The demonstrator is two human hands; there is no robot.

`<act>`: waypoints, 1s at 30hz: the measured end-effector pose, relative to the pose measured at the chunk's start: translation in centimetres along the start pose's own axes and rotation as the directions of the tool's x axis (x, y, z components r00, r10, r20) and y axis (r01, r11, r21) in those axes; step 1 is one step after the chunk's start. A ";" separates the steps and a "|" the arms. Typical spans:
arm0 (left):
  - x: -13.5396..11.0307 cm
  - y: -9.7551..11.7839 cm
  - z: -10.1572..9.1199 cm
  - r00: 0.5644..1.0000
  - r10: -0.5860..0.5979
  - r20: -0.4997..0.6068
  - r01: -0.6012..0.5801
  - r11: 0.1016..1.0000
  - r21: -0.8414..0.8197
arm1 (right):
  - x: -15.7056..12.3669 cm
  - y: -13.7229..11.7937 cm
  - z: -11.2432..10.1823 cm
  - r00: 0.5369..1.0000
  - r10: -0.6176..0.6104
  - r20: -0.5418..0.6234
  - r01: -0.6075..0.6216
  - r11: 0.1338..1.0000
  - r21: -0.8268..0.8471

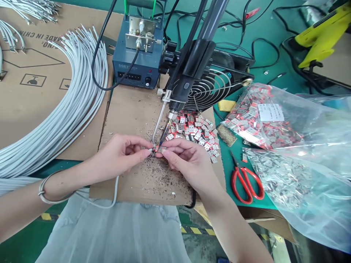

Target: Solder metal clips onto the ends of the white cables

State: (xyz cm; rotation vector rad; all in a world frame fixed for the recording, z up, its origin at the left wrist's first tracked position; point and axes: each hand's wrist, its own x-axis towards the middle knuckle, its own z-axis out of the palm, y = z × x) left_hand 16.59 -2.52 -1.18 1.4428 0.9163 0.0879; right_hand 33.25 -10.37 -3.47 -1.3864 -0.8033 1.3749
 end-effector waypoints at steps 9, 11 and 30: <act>0.1 -0.1 0.0 1.000 0.013 0.001 -0.013 1.000 0.013 | 0.0 0.2 0.0 1.000 -0.008 -0.001 0.008 1.000 -0.010; 0.0 -0.2 0.0 1.000 0.015 -0.002 -0.015 1.000 0.007 | 0.1 0.2 -0.1 1.000 -0.019 -0.001 0.019 1.000 -0.021; 0.3 -0.6 -0.1 0.986 0.154 -0.061 -0.150 0.986 0.075 | 0.0 -0.1 -0.2 0.999 -0.027 0.035 0.027 1.000 -0.001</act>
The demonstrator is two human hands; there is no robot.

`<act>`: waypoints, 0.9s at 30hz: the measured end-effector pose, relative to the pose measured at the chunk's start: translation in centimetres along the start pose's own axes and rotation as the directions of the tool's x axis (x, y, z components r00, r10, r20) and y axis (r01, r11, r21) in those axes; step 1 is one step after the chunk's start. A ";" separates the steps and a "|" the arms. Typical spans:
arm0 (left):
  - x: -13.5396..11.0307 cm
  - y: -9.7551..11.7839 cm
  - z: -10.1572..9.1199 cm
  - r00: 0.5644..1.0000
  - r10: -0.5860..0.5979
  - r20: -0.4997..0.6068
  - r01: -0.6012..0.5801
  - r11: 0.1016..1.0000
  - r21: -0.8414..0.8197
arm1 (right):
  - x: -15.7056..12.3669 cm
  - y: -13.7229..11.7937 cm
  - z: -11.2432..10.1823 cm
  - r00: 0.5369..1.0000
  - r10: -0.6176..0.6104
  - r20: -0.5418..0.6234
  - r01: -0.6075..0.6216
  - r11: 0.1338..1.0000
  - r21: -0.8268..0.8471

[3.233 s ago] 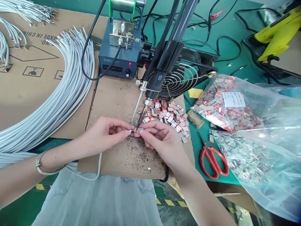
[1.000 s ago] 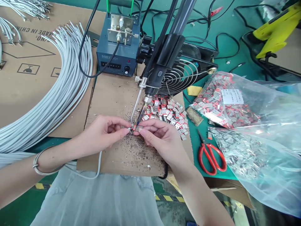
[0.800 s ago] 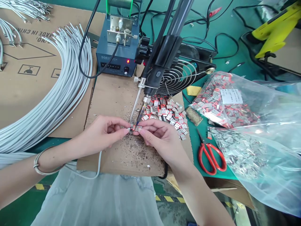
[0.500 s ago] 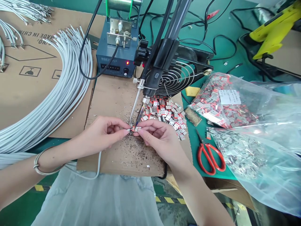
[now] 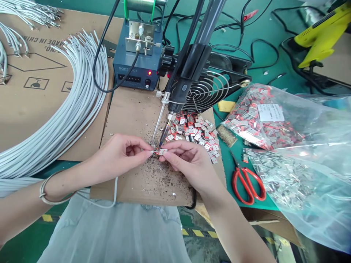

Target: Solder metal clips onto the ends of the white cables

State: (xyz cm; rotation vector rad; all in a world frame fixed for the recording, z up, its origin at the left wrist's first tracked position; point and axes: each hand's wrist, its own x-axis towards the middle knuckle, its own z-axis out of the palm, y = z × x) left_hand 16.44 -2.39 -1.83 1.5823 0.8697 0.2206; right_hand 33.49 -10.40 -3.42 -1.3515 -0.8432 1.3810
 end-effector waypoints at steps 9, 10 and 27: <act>-0.1 0.1 0.1 1.000 0.012 -0.020 -0.012 1.000 0.015 | 0.1 0.2 -0.2 1.000 0.009 0.029 -0.010 0.999 0.041; -0.1 0.1 0.1 1.000 0.009 -0.022 -0.009 1.000 0.018 | 0.1 0.2 -0.2 1.000 0.011 0.029 -0.012 0.999 0.047; -0.1 0.5 0.1 1.000 -0.029 0.002 0.029 0.999 0.018 | 0.0 0.3 -0.3 1.000 0.023 0.007 -0.023 1.000 0.011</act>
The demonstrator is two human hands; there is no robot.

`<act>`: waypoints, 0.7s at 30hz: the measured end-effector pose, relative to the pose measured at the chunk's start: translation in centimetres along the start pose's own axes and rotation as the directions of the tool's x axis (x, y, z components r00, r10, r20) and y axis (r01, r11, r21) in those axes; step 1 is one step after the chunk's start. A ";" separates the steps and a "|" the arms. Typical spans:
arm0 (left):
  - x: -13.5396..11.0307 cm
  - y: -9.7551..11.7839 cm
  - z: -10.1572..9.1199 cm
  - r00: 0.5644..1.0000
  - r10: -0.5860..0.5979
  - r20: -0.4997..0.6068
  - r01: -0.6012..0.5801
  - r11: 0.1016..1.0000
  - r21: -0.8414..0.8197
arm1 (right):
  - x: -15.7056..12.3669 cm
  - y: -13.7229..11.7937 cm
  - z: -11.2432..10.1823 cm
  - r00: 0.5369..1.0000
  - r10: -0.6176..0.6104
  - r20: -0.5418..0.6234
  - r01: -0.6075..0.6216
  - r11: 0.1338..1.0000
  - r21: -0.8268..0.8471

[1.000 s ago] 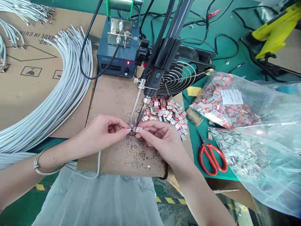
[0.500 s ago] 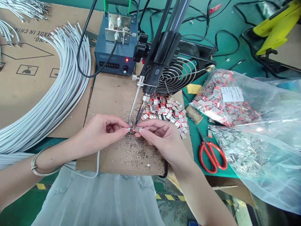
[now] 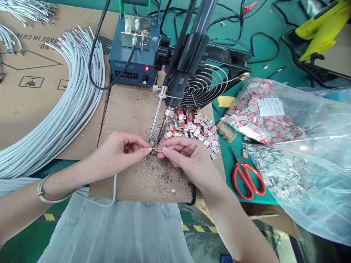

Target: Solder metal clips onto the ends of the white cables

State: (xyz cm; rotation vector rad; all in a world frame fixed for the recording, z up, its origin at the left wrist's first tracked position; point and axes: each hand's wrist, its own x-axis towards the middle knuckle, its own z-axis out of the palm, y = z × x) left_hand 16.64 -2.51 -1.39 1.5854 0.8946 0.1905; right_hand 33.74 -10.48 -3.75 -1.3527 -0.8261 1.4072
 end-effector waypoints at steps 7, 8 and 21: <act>0.1 -0.6 0.1 0.999 0.039 -0.011 -0.039 0.999 0.029 | 0.1 -0.1 0.3 0.999 0.013 -0.033 -0.014 1.000 -0.019; 0.1 -0.6 0.1 0.999 0.040 -0.012 -0.039 0.999 0.031 | 0.1 -0.1 0.3 0.999 0.013 -0.032 -0.014 1.000 -0.018; -0.2 -1.2 0.0 0.999 0.034 -0.007 -0.034 0.999 0.036 | 0.2 -0.3 0.4 0.999 0.034 -0.008 -0.034 0.999 -0.031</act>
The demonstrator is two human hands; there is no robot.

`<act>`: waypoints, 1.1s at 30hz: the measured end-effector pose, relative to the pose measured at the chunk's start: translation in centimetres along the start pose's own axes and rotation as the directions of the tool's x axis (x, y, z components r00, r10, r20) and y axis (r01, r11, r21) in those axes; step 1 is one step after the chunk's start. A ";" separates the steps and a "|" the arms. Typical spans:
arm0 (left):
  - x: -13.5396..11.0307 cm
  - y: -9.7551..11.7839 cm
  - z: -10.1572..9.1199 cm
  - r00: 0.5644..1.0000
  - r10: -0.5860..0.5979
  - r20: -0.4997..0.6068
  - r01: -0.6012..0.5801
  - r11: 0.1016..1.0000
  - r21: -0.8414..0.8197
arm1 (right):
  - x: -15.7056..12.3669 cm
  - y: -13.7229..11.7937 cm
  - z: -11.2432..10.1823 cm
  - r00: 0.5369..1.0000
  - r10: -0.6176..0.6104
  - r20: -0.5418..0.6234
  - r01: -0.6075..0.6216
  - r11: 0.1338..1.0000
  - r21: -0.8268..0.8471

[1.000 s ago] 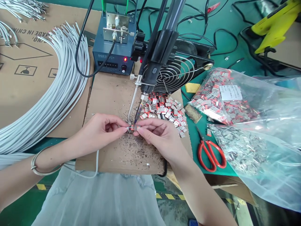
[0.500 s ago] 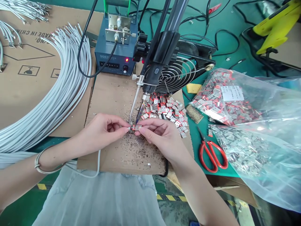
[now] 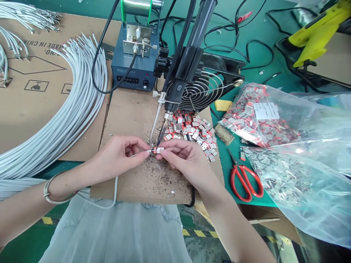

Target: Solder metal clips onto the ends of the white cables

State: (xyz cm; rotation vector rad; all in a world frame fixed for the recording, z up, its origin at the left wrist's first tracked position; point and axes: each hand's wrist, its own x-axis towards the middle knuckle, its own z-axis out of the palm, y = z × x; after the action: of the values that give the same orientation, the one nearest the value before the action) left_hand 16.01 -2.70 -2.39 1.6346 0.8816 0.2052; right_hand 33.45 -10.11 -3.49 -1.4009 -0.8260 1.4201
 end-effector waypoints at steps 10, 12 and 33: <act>0.1 0.2 0.0 0.999 0.032 -0.013 -0.031 0.997 0.074 | -0.2 0.0 0.0 1.000 -0.020 -0.002 0.020 0.999 -0.048; 0.1 0.2 0.0 0.999 0.039 -0.011 -0.038 0.997 0.074 | -0.2 0.0 -0.1 1.000 -0.024 0.003 0.024 0.999 -0.040; 0.1 0.4 0.1 0.999 0.045 -0.023 -0.043 0.997 0.064 | -0.2 0.4 -0.6 0.998 -0.038 0.047 0.038 0.999 0.006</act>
State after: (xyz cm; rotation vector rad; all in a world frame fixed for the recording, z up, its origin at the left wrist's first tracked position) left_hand 16.33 -2.76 -2.07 1.7145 0.8786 0.2299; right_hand 33.97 -10.49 -3.89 -1.3454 -0.8740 1.4298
